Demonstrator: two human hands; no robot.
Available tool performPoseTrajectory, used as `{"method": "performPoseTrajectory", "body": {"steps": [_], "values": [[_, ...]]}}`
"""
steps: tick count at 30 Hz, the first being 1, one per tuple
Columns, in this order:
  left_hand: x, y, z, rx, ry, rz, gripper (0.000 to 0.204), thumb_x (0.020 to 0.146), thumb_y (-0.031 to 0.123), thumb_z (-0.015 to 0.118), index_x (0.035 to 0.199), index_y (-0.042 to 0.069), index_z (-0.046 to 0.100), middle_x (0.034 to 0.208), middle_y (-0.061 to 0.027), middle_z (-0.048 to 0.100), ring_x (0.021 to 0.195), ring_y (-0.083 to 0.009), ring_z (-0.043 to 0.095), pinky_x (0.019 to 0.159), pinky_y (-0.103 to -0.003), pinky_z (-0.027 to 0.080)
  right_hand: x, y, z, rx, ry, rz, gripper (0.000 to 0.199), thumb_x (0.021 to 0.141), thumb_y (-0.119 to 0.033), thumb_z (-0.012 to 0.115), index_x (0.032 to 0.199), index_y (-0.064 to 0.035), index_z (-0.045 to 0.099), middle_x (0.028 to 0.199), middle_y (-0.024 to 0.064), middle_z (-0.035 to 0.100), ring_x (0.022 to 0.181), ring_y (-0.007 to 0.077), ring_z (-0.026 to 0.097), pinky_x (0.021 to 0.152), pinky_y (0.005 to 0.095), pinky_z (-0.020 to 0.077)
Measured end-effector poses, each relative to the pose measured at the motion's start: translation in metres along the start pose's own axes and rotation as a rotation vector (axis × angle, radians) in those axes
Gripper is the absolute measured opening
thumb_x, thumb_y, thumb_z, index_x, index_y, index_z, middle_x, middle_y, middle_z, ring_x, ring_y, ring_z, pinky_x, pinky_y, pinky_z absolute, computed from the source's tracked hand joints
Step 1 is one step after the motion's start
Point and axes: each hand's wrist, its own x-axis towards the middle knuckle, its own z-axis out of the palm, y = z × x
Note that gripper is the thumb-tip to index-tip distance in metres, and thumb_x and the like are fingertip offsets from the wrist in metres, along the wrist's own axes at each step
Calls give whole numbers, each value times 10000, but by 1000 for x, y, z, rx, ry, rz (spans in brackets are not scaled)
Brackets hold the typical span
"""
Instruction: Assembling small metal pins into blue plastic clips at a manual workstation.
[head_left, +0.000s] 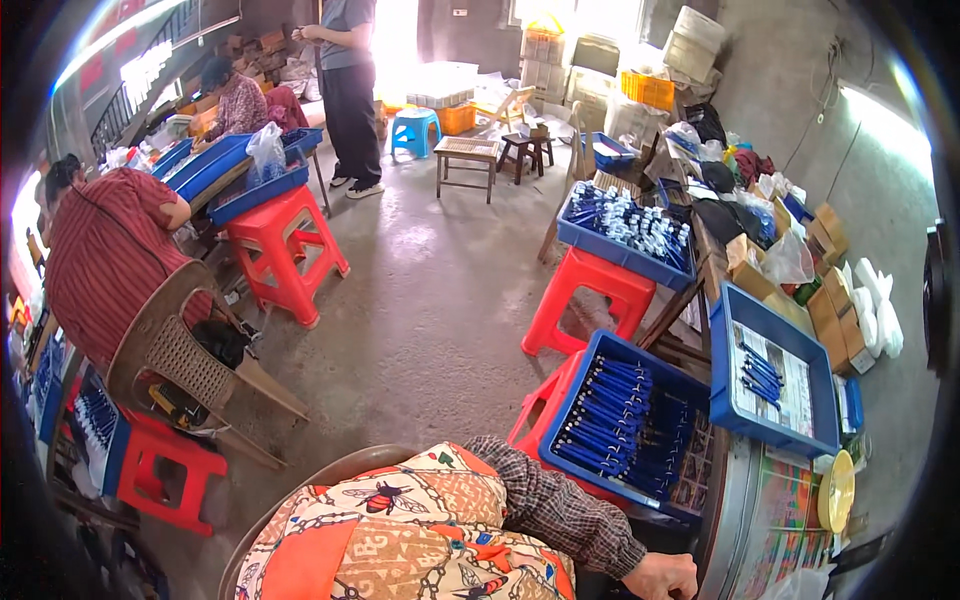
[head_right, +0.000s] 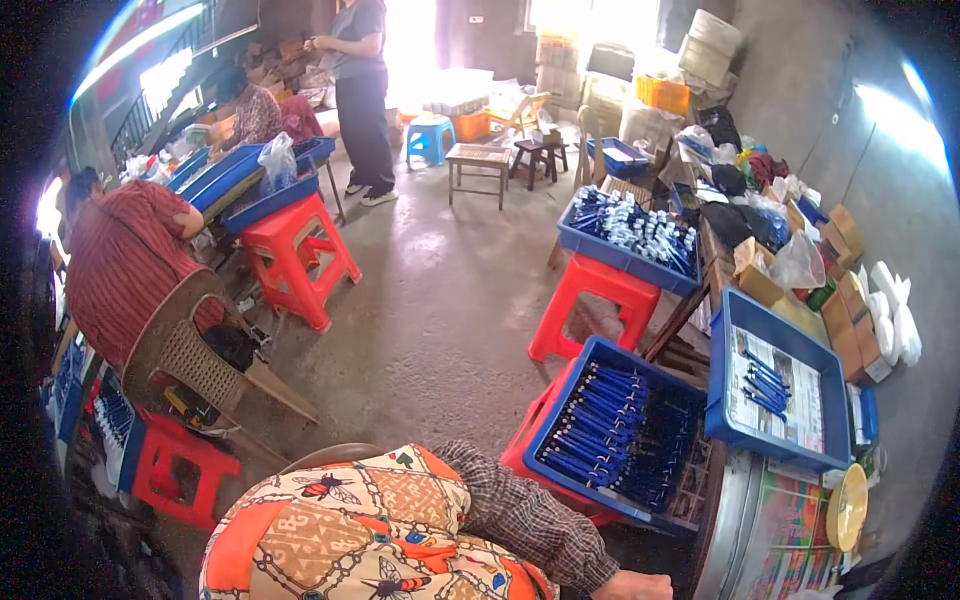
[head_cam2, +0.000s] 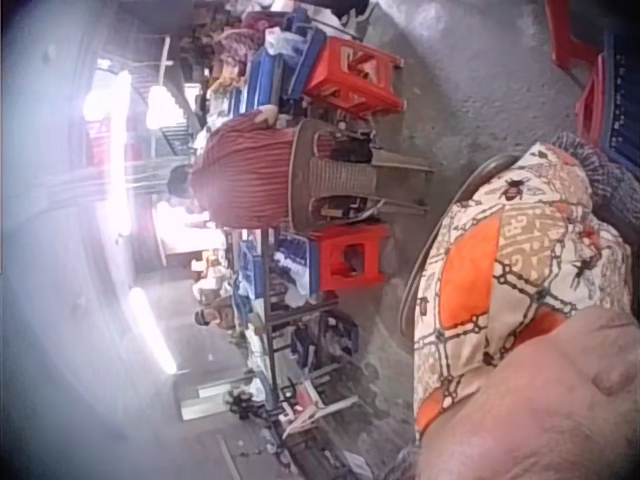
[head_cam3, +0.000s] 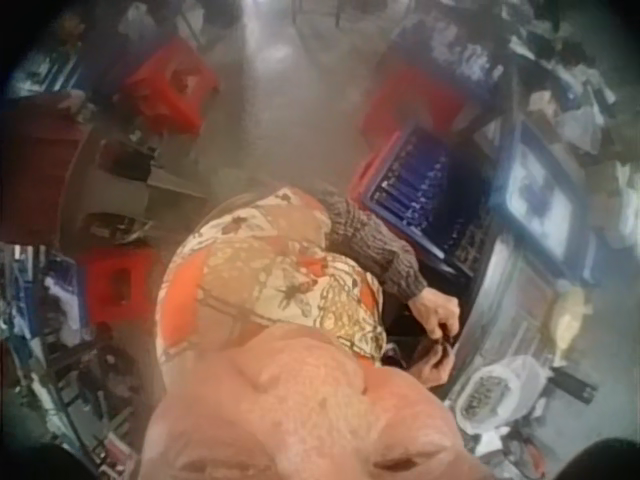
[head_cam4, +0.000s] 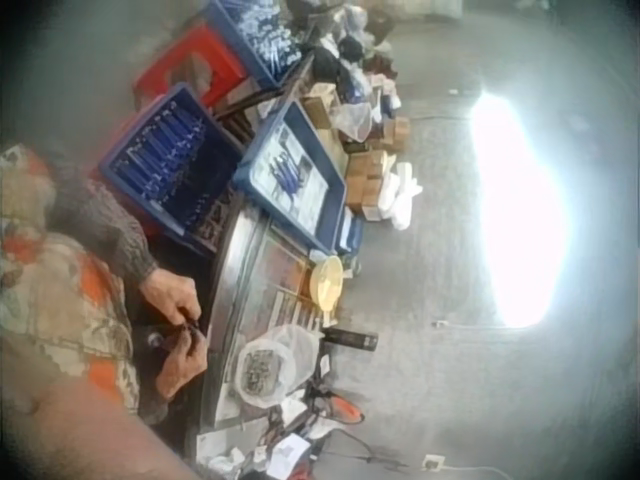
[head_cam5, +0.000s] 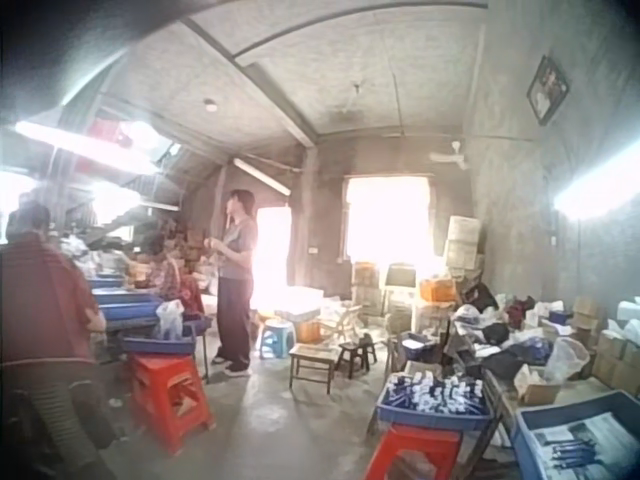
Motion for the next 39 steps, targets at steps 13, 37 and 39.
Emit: {"method": "performPoseTrajectory", "body": {"steps": [13, 37, 39], "values": [[1, 10, -2, 12, -15, 4, 224, 720, 190, 649, 811, -16, 642, 702, -193, 607, 607, -306, 575, 546, -396, 451, 3, 11, 2, 73, 4, -4, 287, 914, -261, 584, 955, 19, 629, 763, 80, 618, 609, 141, 532, 505, 269, 444], [-2, 13, 0, 24, -11, 4, 192, 744, 173, 651, 802, -10, 641, 716, -201, 609, 630, -324, 584, 548, -401, 455, -2, -6, 4, 105, -26, -142, 305, 888, -242, 629, 1013, 35, 597, 870, 96, 614, 712, 167, 535, 634, 300, 469], [-3, 12, 1, 20, -17, 11, 199, 748, 182, 648, 793, -12, 636, 709, -203, 602, 624, -326, 577, 547, -404, 452, -3, -4, 2, 61, -36, -135, 302, 894, -248, 617, 1000, 34, 602, 869, 95, 614, 713, 168, 539, 634, 301, 471]]}}
